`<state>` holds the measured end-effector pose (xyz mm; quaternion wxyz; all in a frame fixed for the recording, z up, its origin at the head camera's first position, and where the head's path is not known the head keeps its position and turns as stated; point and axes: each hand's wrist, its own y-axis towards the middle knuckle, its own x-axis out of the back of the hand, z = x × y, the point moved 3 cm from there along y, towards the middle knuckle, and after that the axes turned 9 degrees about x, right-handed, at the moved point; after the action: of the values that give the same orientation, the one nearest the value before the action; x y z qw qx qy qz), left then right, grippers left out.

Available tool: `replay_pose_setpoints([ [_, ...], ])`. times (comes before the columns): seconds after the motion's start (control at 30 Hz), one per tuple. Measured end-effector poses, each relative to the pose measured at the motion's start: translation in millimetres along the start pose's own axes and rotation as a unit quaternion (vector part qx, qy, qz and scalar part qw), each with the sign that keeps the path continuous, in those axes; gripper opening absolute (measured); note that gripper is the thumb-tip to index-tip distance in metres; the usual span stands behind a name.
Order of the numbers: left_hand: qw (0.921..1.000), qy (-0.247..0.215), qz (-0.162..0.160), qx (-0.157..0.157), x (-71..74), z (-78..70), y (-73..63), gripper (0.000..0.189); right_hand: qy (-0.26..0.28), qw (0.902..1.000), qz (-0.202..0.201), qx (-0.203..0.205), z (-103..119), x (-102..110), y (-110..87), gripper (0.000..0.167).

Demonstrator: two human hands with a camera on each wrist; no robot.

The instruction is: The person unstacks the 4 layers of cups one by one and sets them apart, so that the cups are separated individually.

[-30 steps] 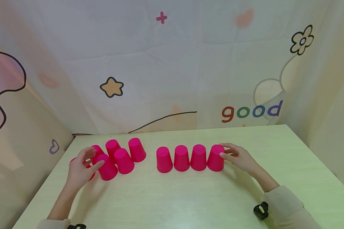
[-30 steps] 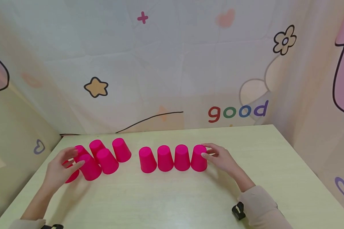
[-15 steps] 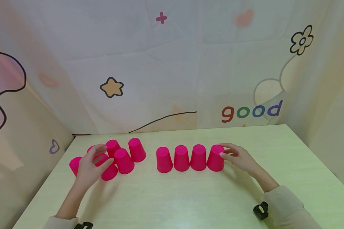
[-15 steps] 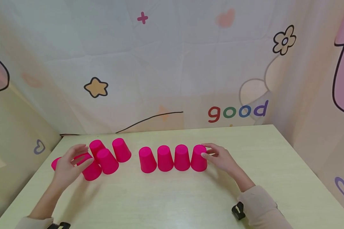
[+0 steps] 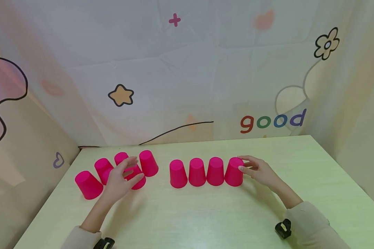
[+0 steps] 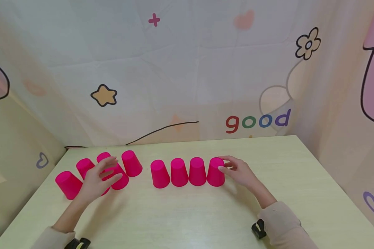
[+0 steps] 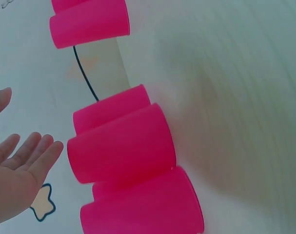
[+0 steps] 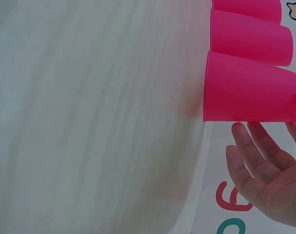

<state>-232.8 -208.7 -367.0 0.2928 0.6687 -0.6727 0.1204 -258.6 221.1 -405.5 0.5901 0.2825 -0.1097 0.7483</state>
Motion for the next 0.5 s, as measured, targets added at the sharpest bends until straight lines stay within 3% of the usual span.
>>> replay_pose_setpoints([
  [0.5, 0.9955, 0.032, 0.086, -0.024, -45.6, -4.6, 13.1, 0.068, 0.004, 1.0, 0.003, -0.006, 3, 0, -0.4, 0.051],
])
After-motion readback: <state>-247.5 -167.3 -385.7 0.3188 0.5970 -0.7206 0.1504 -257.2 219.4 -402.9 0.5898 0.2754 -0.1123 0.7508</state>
